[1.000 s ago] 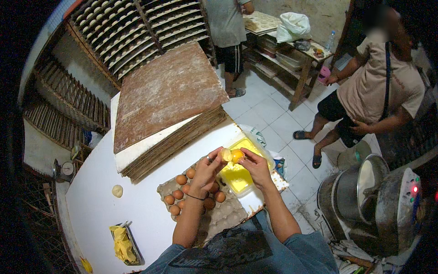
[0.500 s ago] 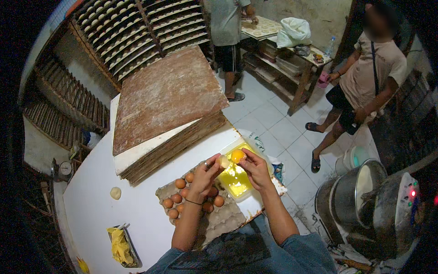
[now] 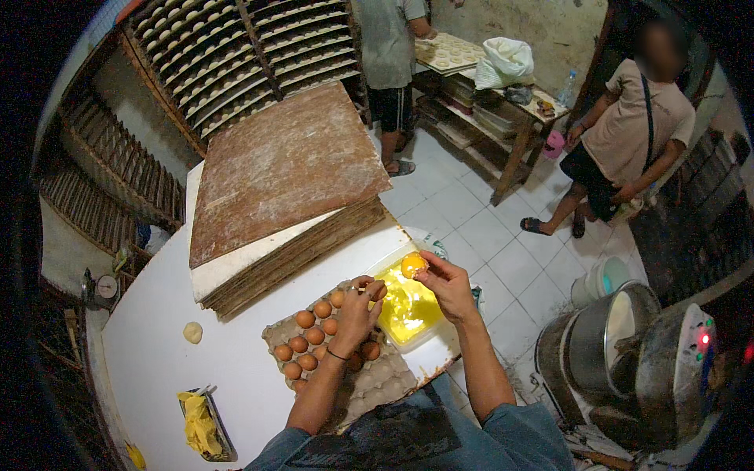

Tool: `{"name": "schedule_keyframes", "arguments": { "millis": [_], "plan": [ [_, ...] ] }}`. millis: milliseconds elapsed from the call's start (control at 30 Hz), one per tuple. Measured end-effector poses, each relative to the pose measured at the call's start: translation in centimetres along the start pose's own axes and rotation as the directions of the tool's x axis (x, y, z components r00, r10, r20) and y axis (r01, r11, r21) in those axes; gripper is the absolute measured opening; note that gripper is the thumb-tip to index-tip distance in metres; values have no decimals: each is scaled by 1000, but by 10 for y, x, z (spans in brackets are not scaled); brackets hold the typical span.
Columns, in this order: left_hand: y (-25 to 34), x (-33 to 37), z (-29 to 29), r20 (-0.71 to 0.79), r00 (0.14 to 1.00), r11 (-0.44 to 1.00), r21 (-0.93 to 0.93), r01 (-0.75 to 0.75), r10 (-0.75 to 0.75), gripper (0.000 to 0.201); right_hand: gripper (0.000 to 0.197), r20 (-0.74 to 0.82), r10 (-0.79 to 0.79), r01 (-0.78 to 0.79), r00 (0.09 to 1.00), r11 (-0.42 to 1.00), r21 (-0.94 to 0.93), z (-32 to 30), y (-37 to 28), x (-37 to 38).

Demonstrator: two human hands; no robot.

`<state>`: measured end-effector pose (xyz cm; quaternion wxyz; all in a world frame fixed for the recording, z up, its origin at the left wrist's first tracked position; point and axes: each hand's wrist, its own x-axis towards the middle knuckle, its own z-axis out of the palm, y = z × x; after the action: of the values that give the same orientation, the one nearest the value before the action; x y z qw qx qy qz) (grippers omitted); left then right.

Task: The person weighs a white powder on a digital scale, then moves to a table to crack eggs into a yellow container. They separate the yolks from the whites by hand and add the yolks to a dough mixer.

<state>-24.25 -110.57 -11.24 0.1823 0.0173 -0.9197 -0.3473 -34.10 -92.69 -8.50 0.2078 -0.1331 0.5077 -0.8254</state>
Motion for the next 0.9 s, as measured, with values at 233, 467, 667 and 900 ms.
{"name": "schedule_keyframes", "arguments": {
  "millis": [233, 467, 667, 900],
  "plan": [
    [9, 10, -9, -135, 974, 982, 78, -170, 179, 41, 46, 23, -24, 26, 999, 997, -70, 2, -11, -6],
    [24, 12, -20, -160, 967, 980, 60, -192, 199, 42, 43, 15, -31, 32, 999, 998, -50, 0, -10, -8],
    [33, 15, -31, -170, 958, 972, 83, -221, 232, 41, 44, 12, -41, 41, 999, 998, -52, -2, -11, -6],
    [41, 18, -43, -165, 940, 953, 95, -286, 299, 42, 43, 17, -47, 47, 999, 998, -38, 3, -14, -8]
  ]
}}
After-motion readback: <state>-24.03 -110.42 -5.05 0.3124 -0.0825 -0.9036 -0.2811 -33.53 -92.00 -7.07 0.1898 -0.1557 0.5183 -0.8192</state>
